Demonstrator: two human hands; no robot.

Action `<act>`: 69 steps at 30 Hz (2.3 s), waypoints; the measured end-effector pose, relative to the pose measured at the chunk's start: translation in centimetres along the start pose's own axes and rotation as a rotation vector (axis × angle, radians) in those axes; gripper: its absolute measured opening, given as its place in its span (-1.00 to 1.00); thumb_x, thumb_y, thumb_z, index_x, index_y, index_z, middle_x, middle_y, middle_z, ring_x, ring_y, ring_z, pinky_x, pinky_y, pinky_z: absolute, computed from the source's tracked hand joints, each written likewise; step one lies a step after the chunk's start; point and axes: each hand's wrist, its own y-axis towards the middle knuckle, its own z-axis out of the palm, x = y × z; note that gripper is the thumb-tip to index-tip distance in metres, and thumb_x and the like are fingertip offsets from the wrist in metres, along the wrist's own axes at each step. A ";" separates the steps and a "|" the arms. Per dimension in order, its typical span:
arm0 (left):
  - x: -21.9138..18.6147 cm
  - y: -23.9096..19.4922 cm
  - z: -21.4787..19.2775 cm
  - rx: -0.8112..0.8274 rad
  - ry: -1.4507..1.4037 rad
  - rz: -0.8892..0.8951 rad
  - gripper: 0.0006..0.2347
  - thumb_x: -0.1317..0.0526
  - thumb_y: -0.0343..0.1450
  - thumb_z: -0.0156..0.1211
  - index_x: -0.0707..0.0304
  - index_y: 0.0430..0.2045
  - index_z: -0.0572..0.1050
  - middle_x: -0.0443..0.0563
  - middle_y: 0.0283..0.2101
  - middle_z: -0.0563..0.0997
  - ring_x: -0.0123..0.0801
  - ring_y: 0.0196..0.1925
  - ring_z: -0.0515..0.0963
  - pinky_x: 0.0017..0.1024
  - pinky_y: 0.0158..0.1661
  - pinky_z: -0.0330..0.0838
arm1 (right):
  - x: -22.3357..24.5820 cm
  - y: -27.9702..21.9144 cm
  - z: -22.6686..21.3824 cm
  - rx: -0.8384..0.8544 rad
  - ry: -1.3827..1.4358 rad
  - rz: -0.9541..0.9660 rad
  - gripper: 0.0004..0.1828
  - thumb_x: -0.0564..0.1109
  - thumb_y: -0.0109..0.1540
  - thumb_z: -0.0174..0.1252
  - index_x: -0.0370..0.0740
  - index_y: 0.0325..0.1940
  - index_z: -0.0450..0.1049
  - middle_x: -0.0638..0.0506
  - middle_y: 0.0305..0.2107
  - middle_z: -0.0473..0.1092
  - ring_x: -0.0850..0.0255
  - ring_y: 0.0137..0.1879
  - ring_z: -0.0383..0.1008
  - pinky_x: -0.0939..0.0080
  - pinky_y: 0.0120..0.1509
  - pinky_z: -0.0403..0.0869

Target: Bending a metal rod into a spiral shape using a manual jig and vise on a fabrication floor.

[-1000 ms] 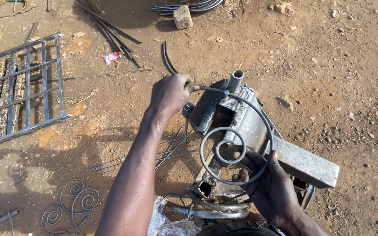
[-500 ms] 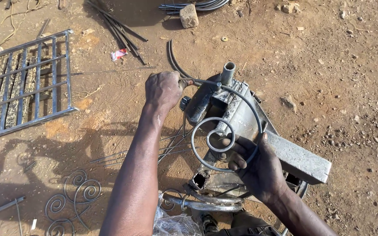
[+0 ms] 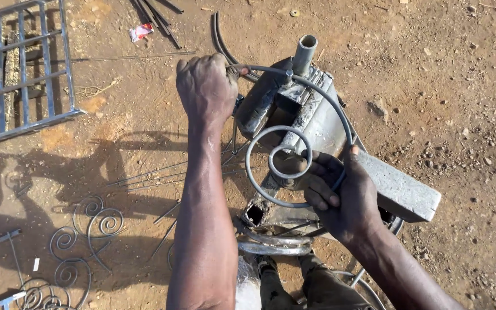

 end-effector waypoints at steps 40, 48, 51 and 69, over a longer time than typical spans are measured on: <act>0.6 5.7 -8.7 0.718 -0.542 -0.405 -0.87 0.19 0.53 0.14 0.03 -0.11 0.60 -0.12 -0.34 0.63 -0.57 -0.59 0.32 -0.52 -0.61 0.15 | -0.8 0.4 -1.7 0.433 -0.177 -0.193 -0.41 0.19 0.39 -0.15 -0.41 0.17 0.37 -0.49 0.05 0.55 0.03 -0.25 0.50 0.07 -0.22 0.44; -0.9 5.9 -17.0 0.620 -1.105 -0.272 -0.64 -0.02 0.47 -0.04 0.23 -0.13 0.60 -0.04 -0.26 0.61 -0.40 -0.20 0.55 -0.47 -0.12 0.48 | 2.4 4.4 -5.5 0.202 -0.156 -0.289 -0.16 0.44 0.46 -0.38 -0.40 0.17 0.38 -0.40 -0.19 0.54 0.01 -0.41 0.42 0.09 -0.28 0.38; -0.8 4.0 -18.4 0.699 -1.430 -0.306 -0.67 0.13 0.53 -0.08 0.40 -0.06 0.57 0.17 -0.17 0.70 -0.21 -0.15 0.62 -0.19 0.12 0.51 | 5.4 4.7 -6.1 0.271 -0.157 -0.462 -0.09 0.57 0.37 -0.14 -0.41 0.05 0.48 -0.34 -0.26 0.54 -0.03 -0.16 0.56 0.17 -0.21 0.42; -3.6 -3.6 -19.1 0.402 -1.205 -0.036 -0.91 0.27 0.41 0.26 0.19 -0.35 0.70 -0.11 -0.29 0.75 -0.48 -0.20 0.66 -0.53 -0.11 0.48 | 10.1 -2.2 6.8 -0.311 -0.226 0.053 -0.15 0.50 0.36 -0.51 -0.16 0.40 0.17 -0.26 0.37 0.26 -0.32 0.46 0.22 -0.50 0.48 0.12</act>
